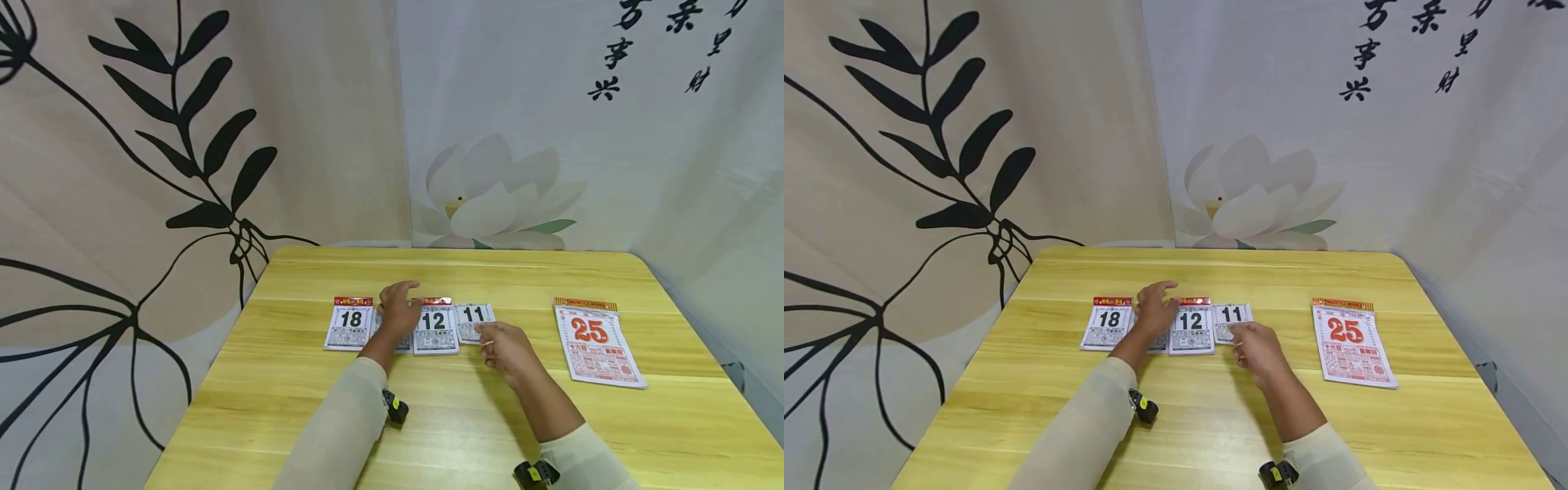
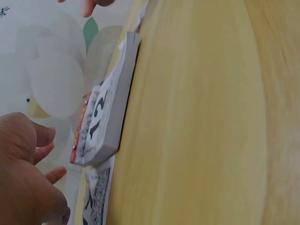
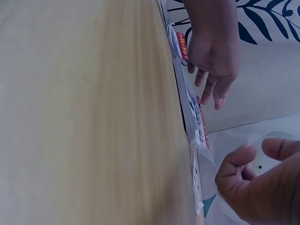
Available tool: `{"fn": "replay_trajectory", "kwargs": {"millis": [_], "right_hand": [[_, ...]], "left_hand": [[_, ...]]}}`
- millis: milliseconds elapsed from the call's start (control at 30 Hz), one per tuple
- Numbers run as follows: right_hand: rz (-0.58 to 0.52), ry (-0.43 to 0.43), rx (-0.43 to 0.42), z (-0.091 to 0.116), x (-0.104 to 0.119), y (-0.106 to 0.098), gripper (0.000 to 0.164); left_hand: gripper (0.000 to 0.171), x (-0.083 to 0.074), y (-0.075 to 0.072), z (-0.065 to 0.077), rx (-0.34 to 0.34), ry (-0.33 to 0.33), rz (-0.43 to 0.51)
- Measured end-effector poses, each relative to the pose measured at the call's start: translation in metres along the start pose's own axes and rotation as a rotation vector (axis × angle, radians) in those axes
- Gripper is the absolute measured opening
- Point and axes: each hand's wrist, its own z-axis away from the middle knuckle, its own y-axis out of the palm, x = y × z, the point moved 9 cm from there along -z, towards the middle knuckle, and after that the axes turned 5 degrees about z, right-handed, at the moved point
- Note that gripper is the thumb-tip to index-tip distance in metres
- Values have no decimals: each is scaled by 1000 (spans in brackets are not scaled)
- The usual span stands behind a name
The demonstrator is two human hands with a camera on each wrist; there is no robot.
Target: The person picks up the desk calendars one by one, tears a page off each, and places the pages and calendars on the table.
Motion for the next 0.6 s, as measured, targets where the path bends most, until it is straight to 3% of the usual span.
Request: {"fn": "replay_trajectory", "kwargs": {"millis": [333,600], "right_hand": [[22,-12,-129,1,5,-19,40],[85,-22,-127,0,5,-20,46]], "left_hand": [[39,-17,5,11,27,0,-4],[52,-28,13,19,60,15,-104]]}}
